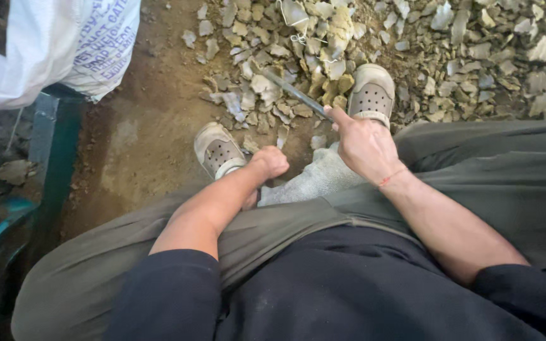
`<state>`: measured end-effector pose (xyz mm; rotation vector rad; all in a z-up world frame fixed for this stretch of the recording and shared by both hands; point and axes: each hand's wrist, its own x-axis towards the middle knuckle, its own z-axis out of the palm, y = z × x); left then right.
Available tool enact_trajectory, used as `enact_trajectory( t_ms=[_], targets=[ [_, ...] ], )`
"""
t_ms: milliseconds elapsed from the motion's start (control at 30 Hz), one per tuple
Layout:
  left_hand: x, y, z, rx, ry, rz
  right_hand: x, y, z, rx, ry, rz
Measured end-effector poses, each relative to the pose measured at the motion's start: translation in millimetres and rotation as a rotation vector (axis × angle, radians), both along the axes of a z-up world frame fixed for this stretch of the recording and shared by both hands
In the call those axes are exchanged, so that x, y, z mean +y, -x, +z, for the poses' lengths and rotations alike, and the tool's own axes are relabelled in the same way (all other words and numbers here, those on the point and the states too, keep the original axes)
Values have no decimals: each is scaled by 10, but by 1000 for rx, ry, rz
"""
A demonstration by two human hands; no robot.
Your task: The person sits on the ground and uses a metal rod to push and gather shell fragments into a pile. They then use their hands to collect the fragments and place them into a white sack nearby.
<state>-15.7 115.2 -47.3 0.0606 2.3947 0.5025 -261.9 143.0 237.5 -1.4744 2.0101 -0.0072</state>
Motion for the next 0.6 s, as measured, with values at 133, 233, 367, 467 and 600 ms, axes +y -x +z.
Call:
enact_trajectory(
  t_ms=[133,233,367,467,600],
  targets=[
    [-223,147,59,62,16,73,-68,127,-32,26,12,26],
    [-597,109,181,159,92,250,-99,123,-55,-16,74,-25],
    [-1064,97,419,88,67,679,-108,59,-50,-72,61,-19],
    [-1335,79,574,90,104,940,-81,78,-44,-70,82,35],
    [-1584,-42,553,250,109,1307,-52,19,-116,-66,141,6]
  ],
)
